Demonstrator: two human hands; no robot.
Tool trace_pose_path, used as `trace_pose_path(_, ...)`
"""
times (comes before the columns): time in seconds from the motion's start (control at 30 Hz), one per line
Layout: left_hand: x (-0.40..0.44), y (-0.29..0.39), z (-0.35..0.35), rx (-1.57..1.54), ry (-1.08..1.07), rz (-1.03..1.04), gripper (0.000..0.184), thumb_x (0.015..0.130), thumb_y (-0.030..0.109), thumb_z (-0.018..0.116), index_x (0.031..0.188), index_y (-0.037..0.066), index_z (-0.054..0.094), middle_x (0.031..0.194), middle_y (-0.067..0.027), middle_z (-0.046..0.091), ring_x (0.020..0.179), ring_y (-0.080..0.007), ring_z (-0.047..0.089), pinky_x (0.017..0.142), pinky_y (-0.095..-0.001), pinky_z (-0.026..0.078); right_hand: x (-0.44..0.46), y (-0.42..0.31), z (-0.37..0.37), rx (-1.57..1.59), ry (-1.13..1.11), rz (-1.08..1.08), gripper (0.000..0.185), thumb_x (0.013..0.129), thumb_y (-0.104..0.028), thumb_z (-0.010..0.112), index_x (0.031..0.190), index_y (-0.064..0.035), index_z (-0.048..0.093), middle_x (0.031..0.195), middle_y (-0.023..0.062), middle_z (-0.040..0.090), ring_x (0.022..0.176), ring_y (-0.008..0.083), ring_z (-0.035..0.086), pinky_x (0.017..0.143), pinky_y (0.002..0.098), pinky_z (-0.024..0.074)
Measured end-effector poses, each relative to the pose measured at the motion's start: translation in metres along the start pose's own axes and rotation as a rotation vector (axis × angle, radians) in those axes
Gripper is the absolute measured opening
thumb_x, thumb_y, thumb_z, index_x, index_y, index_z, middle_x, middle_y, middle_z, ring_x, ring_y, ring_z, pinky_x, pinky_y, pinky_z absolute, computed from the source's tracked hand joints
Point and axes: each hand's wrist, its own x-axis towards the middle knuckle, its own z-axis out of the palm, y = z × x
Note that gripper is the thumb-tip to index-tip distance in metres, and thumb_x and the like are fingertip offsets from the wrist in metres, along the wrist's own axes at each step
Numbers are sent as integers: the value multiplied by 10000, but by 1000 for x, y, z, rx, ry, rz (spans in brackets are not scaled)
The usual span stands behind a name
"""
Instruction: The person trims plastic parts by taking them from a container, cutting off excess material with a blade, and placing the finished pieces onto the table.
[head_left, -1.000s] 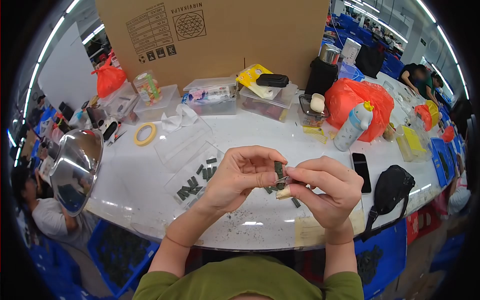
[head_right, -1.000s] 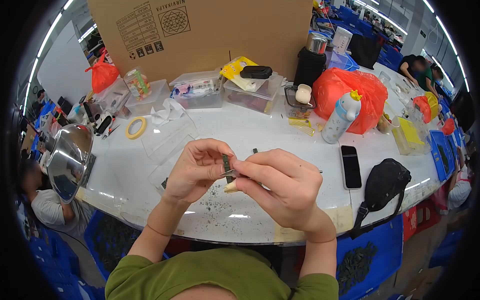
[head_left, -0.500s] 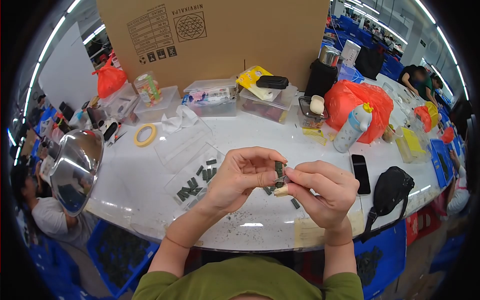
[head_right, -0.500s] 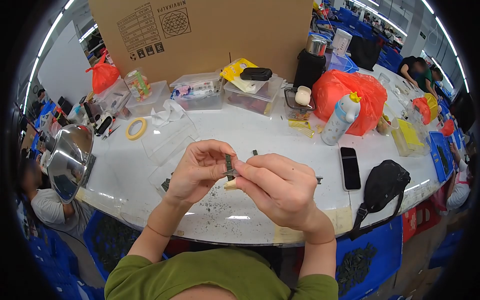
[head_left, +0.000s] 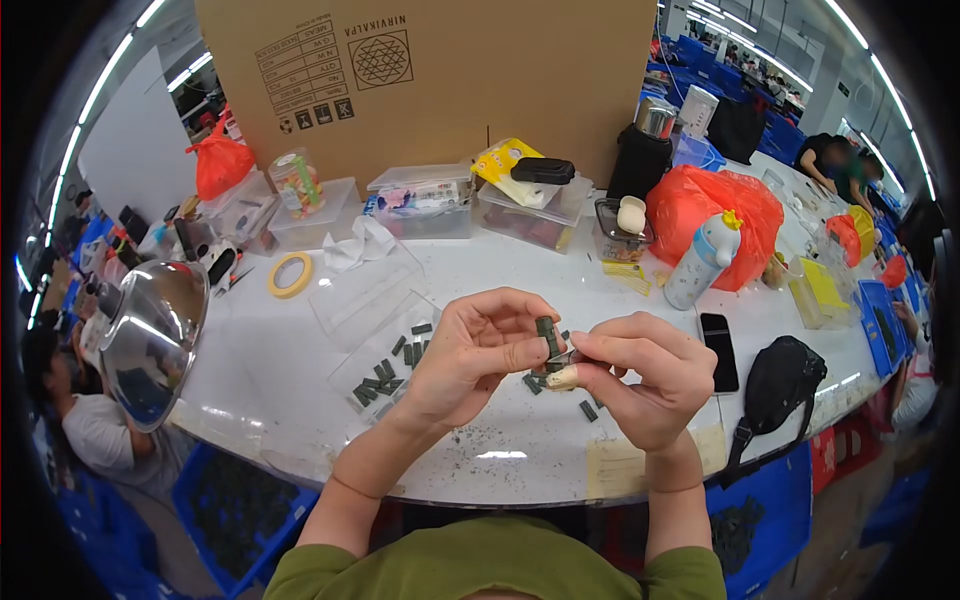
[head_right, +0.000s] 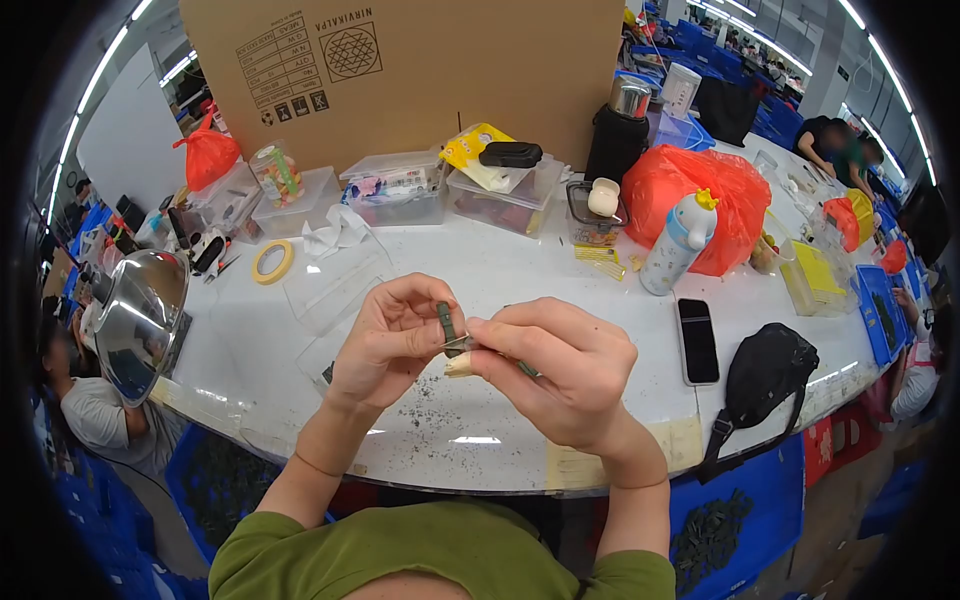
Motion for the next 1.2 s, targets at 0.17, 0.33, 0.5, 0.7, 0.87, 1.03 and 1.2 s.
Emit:
trace_pose_path(0.17, -3, 4, 1, 23, 1, 1, 280, 738, -109, 611, 1002, -20, 587, 855, -108, 651, 741, -119, 624, 658, -175, 498, -1, -3, -2, 62, 49, 91, 215, 611, 23, 742, 818, -5, 692, 748, 56, 641, 551, 105, 504, 470, 202, 398)
trace_pose_path(0.33, -4, 7, 3, 26, -10, -12, 249, 733, -81, 642, 970, -15, 603, 849, -101, 651, 718, -109, 601, 646, -178, 487, 4, 0, -6, 140, -27, 143, 233, 605, 40, 741, 829, -2, 697, 746, 61, 646, 548, 91, 487, 466, 193, 385)
trace_pose_path(0.5, 0, 31, -7, 821, 97, 229, 195, 687, -55, 666, 875, -4, 655, 805, -73, 654, 679, -112, 568, 651, -203, 465, 3, 2, -6, 192, 3, 175, 229, 601, 50, 740, 820, -2, 699, 747, 64, 649, 548, 89, 479, 467, 187, 375)
trace_pose_path(0.7, -16, 52, -59, 1954, 456, 80, 246, 665, 21, 678, 910, -6, 672, 767, -73, 651, 656, -162, 573, 655, -257, 461, 3, -7, -12, 90, 105, 78, 220, 597, 57, 739, 805, -5, 700, 748, 67, 651, 553, 92, 483, 471, 186, 376)
trace_pose_path(0.87, 28, -41, -52, 1716, 103, -58, 181, 730, 118, 640, 865, -1, 662, 747, -115, 643, 671, -289, 598, 659, -359, 471, -1, -13, -16, 46, 108, 29, 219, 594, 54, 739, 801, -5, 701, 748, 68, 651, 546, 95, 482, 468, 188, 376)
trace_pose_path(1.03, 69, -116, -87, 1776, 184, -233, 114, 718, 95, 609, 785, 5, 626, 752, -157, 638, 693, -343, 600, 639, -412, 474, -2, -17, -19, 31, 105, -3, 219, 591, 50, 739, 800, -4, 701, 748, 69, 650, 536, 99, 480, 462, 193, 375)
trace_pose_path(1.2, 80, -124, -113, 1645, 146, -205, 101, 701, 57, 565, 774, 6, 614, 768, -165, 636, 717, -346, 599, 644, -407, 477, -2, -15, -23, 38, 91, 26, 222, 589, 50, 736, 801, -5, 700, 752, 69, 648, 532, 102, 479, 458, 196, 372)
